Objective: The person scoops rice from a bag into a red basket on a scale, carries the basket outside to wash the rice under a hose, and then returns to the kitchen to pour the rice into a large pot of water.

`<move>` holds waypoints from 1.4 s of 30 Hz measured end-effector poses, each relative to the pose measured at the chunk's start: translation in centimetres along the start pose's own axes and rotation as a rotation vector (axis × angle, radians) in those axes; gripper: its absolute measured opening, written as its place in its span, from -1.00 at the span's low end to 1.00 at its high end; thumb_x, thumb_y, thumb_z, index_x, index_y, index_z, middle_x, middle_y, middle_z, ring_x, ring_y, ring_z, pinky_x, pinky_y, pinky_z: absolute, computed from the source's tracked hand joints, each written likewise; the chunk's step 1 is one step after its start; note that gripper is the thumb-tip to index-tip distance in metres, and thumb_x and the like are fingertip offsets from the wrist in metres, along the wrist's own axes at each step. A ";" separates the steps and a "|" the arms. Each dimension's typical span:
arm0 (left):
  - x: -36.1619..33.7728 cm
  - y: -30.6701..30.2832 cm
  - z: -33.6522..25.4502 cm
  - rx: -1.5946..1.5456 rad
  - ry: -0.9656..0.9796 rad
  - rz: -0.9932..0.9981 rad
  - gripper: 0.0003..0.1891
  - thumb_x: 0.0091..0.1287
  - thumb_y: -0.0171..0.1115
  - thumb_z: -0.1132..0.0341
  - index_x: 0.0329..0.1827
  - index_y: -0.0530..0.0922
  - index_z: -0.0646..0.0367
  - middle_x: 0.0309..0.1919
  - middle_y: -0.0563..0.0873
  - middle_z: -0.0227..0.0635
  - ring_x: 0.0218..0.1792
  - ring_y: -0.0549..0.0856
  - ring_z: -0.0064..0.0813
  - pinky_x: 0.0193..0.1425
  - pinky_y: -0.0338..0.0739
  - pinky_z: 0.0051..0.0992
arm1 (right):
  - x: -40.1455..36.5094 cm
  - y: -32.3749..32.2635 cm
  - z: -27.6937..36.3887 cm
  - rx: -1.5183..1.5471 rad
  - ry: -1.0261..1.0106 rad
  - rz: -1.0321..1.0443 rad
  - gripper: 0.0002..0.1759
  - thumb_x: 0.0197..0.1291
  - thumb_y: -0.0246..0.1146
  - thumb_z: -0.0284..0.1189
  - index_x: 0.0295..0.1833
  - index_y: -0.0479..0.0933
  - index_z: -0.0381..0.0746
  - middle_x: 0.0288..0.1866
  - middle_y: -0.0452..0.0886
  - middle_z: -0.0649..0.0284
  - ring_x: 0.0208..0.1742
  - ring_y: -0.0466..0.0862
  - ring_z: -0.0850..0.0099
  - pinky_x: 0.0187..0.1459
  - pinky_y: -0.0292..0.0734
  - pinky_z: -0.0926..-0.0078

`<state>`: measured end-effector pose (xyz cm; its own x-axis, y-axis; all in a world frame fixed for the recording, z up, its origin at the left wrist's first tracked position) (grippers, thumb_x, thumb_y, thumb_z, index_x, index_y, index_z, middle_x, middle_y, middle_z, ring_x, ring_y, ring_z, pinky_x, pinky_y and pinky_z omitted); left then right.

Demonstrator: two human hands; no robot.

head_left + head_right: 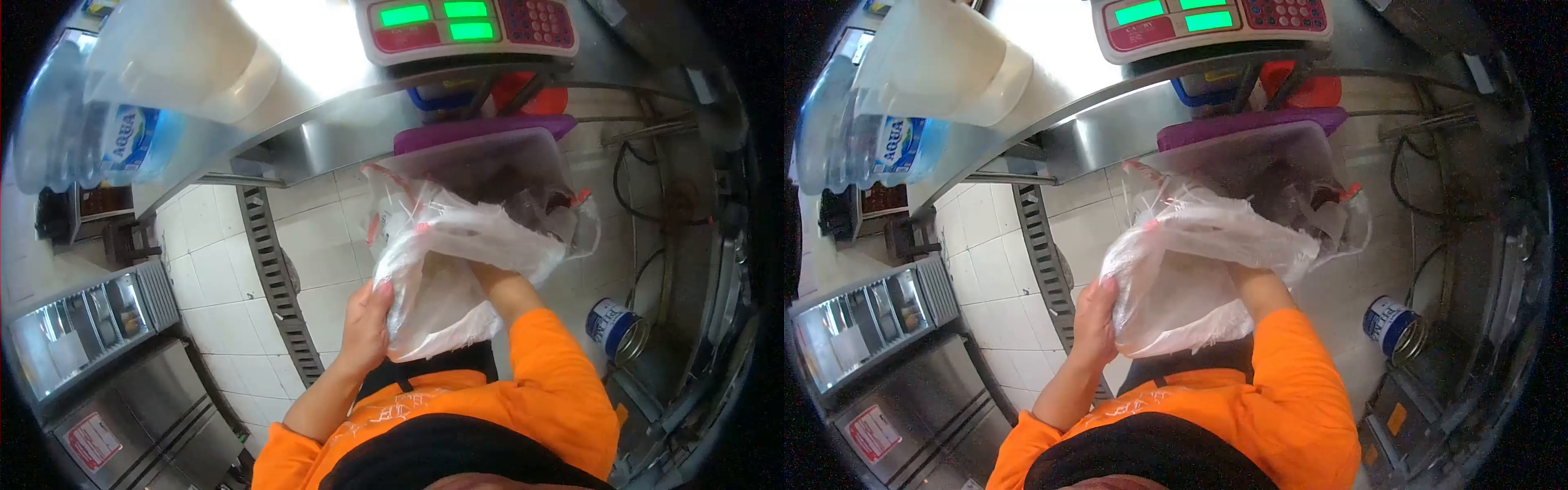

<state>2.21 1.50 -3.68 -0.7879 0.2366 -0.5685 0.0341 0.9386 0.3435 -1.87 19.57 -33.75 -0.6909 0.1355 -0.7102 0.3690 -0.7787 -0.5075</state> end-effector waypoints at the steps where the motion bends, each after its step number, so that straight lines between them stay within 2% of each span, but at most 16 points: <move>1: 0.8 -0.2 0.4 0.010 -0.003 -0.001 -0.61 0.36 -0.03 0.18 0.06 0.40 0.34 -0.14 0.56 -0.34 -0.16 0.50 -0.64 -0.05 0.38 -0.61 | 1.4 0.3 -0.3 -0.020 -0.002 -0.001 -0.27 0.10 0.14 -0.11 0.35 0.09 -0.12 0.37 -0.01 0.08 0.27 0.25 0.19 0.03 0.45 0.15; 7: 2.7 1.2 0.5 -0.041 -0.048 -0.010 -0.57 0.36 -0.04 0.13 0.07 0.38 0.36 -0.15 0.56 -0.32 -0.18 0.51 -0.62 -0.06 0.39 -0.59 | 3.0 3.8 0.2 -0.005 -0.113 0.100 -0.27 0.11 0.13 -0.12 0.35 0.08 -0.13 0.35 0.02 0.08 0.26 0.26 0.21 0.02 0.46 0.20; 10: 2.1 3.0 -2.7 -0.105 0.079 -0.030 -0.58 0.36 -0.04 0.12 0.02 0.41 0.37 -0.25 0.57 -0.35 -0.30 0.50 -0.66 -0.20 0.40 -0.61 | 0.8 4.7 1.8 0.061 -0.212 0.179 -0.27 0.11 0.13 -0.12 0.35 0.08 -0.13 0.35 0.04 0.08 0.25 0.27 0.21 0.02 0.46 0.22; 13: 0.5 6.0 -4.5 0.199 0.222 0.104 -0.62 0.37 -0.05 0.11 -0.15 0.50 0.33 -0.49 0.52 -0.50 -0.49 0.39 -0.76 -0.46 0.26 -0.66 | -2.0 4.9 4.3 0.174 -0.333 0.286 -0.27 0.11 0.13 -0.13 0.35 0.08 -0.13 0.34 0.06 0.07 0.24 0.28 0.22 0.02 0.46 0.25; 16: 0.2 9.5 -4.6 0.042 0.124 0.209 -0.62 0.38 -0.07 0.11 -0.16 0.50 0.31 -0.50 0.51 -0.51 -0.50 0.38 -0.77 -0.47 0.26 -0.68 | -3.2 4.2 7.1 0.242 -0.441 0.364 -0.27 0.11 0.13 -0.13 0.36 0.08 -0.14 0.33 0.08 0.07 0.24 0.29 0.23 0.01 0.47 0.27; 22: -1.5 10.4 -5.6 0.102 0.189 0.262 -0.64 0.38 -0.06 0.09 -0.23 0.50 0.25 -0.50 0.48 -0.56 -0.50 0.37 -0.77 -0.46 0.26 -0.68 | -7.6 2.9 6.3 0.221 -0.566 0.423 -0.27 0.12 0.13 -0.14 0.36 0.08 -0.14 0.32 0.11 0.07 0.22 0.31 0.25 0.01 0.48 0.33; 24: -1.5 7.7 -5.9 0.180 0.280 0.121 -0.66 0.37 -0.04 0.10 -0.25 0.51 0.24 -0.50 0.49 -0.54 -0.48 0.39 -0.76 -0.44 0.29 -0.67 | -10.7 3.4 5.2 0.202 -0.616 0.479 -0.28 0.12 0.13 -0.15 0.36 0.08 -0.14 0.31 0.12 0.07 0.22 0.31 0.25 0.01 0.48 0.34; 25: -2.0 7.5 -6.3 0.177 0.321 0.154 -0.66 0.37 -0.04 0.10 -0.25 0.51 0.24 -0.50 0.49 -0.54 -0.48 0.39 -0.76 -0.44 0.29 -0.67 | -11.9 3.3 5.2 0.195 -0.651 0.501 -0.28 0.12 0.13 -0.15 0.36 0.07 -0.14 0.31 0.13 0.07 0.22 0.31 0.25 0.01 0.48 0.35; 27: -2.8 5.2 -6.2 0.093 0.276 0.022 -0.67 0.35 -0.02 0.11 -0.24 0.51 0.24 -0.46 0.51 -0.52 -0.45 0.43 -0.73 -0.40 0.32 -0.65 | -15.1 4.4 5.0 0.161 -0.724 0.583 -0.28 0.12 0.13 -0.15 0.36 0.07 -0.15 0.31 0.14 0.07 0.21 0.32 0.26 0.01 0.48 0.37; 32: -4.5 1.9 -5.1 0.118 0.331 0.012 -0.61 0.35 -0.03 0.09 -0.18 0.51 0.31 -0.36 0.57 -0.41 -0.36 0.50 -0.64 -0.31 0.40 -0.60 | -19.8 4.6 5.7 0.108 -0.874 0.676 -0.28 0.13 0.13 -0.16 0.36 0.07 -0.15 0.29 0.17 0.07 0.20 0.33 0.27 0.00 0.49 0.41; 33: -4.3 1.0 -4.8 0.162 0.335 -0.035 -0.57 0.35 -0.04 0.06 -0.14 0.51 0.34 -0.31 0.60 -0.34 -0.30 0.56 -0.58 -0.24 0.45 -0.56 | -19.8 3.8 5.9 0.141 -0.851 0.669 -0.28 0.13 0.13 -0.16 0.36 0.07 -0.15 0.29 0.18 0.07 0.20 0.34 0.28 0.00 0.49 0.42; 36: -2.4 -0.7 -3.3 0.118 0.310 -0.010 -0.59 0.34 -0.03 0.07 -0.21 0.53 0.32 -0.36 0.58 -0.39 -0.36 0.53 -0.61 -0.28 0.43 -0.59 | -20.3 1.1 6.3 0.321 -0.665 0.687 -0.27 0.11 0.15 -0.20 0.36 0.06 -0.16 0.29 0.19 0.11 0.23 0.30 0.28 0.03 0.47 0.40; 38: -0.9 -1.0 -3.7 0.278 0.313 -0.002 -0.60 0.34 -0.02 0.07 -0.23 0.54 0.30 -0.38 0.57 -0.41 -0.38 0.51 -0.63 -0.30 0.41 -0.61 | -21.0 0.2 5.4 0.632 -0.338 0.743 -0.24 0.07 0.20 -0.27 0.37 0.05 -0.17 0.28 0.21 0.18 0.29 0.24 0.29 0.10 0.41 0.36; 39: -0.3 -0.9 -3.9 0.444 0.301 0.000 -0.60 0.34 -0.01 0.06 -0.25 0.55 0.28 -0.41 0.57 -0.44 -0.40 0.49 -0.65 -0.32 0.40 -0.62 | -20.9 0.2 4.9 0.626 -0.340 0.745 -0.24 0.07 0.20 -0.27 0.37 0.05 -0.17 0.28 0.21 0.18 0.29 0.24 0.29 0.10 0.41 0.36; 41: 1.0 -0.8 -4.5 0.493 0.303 0.045 -0.60 0.33 0.00 0.05 -0.26 0.56 0.27 -0.42 0.55 -0.45 -0.41 0.47 -0.66 -0.34 0.38 -0.63 | -20.2 -1.5 4.2 0.705 -0.398 0.557 -0.23 0.05 0.22 -0.28 0.36 0.06 -0.15 0.27 0.24 0.21 0.25 0.30 0.29 0.07 0.45 0.34; 42: 1.5 -0.7 -4.6 0.546 0.298 0.092 -0.60 0.33 0.00 0.04 -0.27 0.57 0.26 -0.44 0.54 -0.46 -0.42 0.46 -0.68 -0.36 0.37 -0.63 | -20.6 -1.9 3.7 0.707 -0.394 0.560 -0.23 0.05 0.22 -0.28 0.36 0.06 -0.15 0.27 0.24 0.21 0.25 0.30 0.29 0.07 0.45 0.34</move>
<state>-1.81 0.08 -1.37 -0.9018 0.3163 -0.2945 0.3571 0.9292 -0.0953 9.36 15.97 -16.30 -0.7350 -0.4787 -0.4802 0.3379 -0.8726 0.3526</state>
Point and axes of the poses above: each hand's wrist, its own x-axis towards the middle knuckle, its own y-axis out of the palm, z = x × y, the point moved 8 cm from there along x, towards the middle knuckle
